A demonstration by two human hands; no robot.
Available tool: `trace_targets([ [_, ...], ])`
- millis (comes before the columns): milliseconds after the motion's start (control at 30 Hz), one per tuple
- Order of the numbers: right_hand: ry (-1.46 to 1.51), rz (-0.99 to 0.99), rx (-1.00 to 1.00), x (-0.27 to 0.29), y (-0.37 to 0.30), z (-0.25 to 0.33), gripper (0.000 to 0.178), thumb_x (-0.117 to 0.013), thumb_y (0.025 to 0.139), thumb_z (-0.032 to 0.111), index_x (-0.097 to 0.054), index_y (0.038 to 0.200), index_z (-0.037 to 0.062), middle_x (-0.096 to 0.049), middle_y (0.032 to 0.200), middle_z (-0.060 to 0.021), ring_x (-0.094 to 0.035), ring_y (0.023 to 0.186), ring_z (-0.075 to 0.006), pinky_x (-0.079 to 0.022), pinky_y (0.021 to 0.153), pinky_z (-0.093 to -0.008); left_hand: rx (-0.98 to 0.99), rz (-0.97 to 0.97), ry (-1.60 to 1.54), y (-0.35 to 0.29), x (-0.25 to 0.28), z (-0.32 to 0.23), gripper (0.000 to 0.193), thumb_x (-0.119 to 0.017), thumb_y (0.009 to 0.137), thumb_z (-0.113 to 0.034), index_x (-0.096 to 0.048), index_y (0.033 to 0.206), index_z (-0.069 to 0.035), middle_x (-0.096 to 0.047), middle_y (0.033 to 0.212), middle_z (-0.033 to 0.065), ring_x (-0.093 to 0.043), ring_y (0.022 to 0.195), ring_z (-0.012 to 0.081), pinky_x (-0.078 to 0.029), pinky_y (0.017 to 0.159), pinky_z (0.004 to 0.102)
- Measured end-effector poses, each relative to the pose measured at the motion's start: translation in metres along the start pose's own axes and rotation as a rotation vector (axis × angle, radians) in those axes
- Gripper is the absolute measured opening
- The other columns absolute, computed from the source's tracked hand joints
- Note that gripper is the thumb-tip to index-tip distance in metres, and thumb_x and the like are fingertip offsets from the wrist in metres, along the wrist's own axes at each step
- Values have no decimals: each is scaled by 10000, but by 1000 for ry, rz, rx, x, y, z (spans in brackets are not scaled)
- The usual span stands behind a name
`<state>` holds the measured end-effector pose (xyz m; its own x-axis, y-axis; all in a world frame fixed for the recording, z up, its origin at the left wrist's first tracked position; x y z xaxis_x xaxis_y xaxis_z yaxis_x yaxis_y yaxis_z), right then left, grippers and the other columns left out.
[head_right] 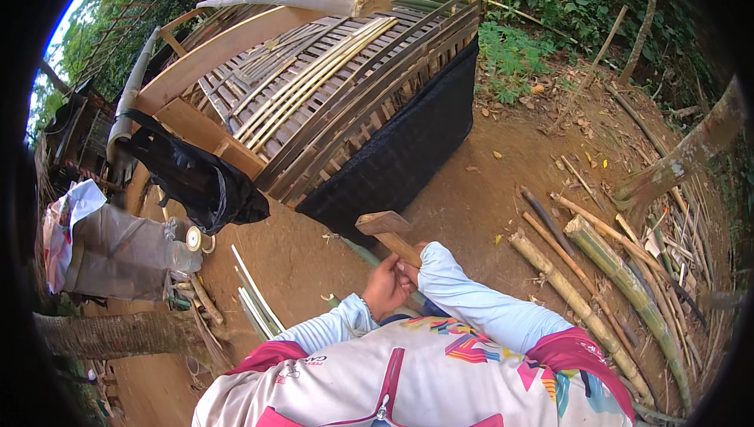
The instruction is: The person is assembling a bamboo structure by hand. They repeatedly pick up bamboo strips, position them into the frame, and secure them using a wooden mallet to hammer them into place. The process involves continuous manual adjustment and hammering of individual bamboo pieces.
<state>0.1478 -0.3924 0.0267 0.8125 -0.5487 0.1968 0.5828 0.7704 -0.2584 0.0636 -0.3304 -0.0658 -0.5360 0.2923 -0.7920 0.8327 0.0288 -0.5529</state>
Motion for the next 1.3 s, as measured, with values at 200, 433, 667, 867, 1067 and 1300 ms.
trace_targets([
  [200,32,-135,109,0,-13,-13,184,-690,826,165,-640,837,-12,-620,732,-119,-620,626,-184,-490,581,-314,-45,-60,10,-19,-18,0,212,-428,990,-282,-534,930,-109,-548,742,-15,-493,625,100,-410,580,248],
  [433,29,-284,212,23,-33,18,168,-675,846,147,-623,870,-10,-613,759,-105,-613,648,-177,-485,586,-326,-32,73,34,-30,-49,-1,180,-466,985,-193,-551,889,-68,-460,706,-22,-413,585,83,-371,560,235],
  [667,-20,-515,359,48,-25,-1,178,-695,827,145,-606,890,4,-615,764,-98,-609,707,-176,-480,654,-318,-60,160,82,-17,-81,-9,131,-492,966,-156,-550,925,-47,-411,649,-46,-340,533,55,-313,495,209],
  [867,232,-464,231,95,20,-6,205,-716,820,168,-621,933,25,-633,778,-71,-607,720,-165,-480,676,-316,-183,47,236,32,-123,-28,163,-518,966,-188,-584,967,-39,-402,639,-55,-313,511,51,-289,463,208],
  [1067,457,-448,140,224,119,-21,256,-628,896,168,-584,1122,57,-574,774,13,-539,620,-62,-442,540,-235,-820,-214,791,130,-194,-127,135,-608,929,-186,-609,859,-71,-419,557,-73,-330,457,17,-234,411,207],
  [1300,555,-438,107,410,256,-66,262,-604,880,106,-533,1119,26,-548,760,1,-536,587,-59,-459,530,-234,-1589,-693,1535,237,-353,-305,207,-577,932,-170,-598,850,18,-577,686,73,-505,623,140,-399,594,288],
])
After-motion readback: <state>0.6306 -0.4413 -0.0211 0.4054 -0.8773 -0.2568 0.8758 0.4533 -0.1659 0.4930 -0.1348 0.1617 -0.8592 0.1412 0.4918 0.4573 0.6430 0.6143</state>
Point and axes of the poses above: each hand's wrist, its own y-axis towards the middle knuckle, its own x-axis out of the back of the hand, z = x × y, the point moved 6 cm from there along y, towards the middle knuckle
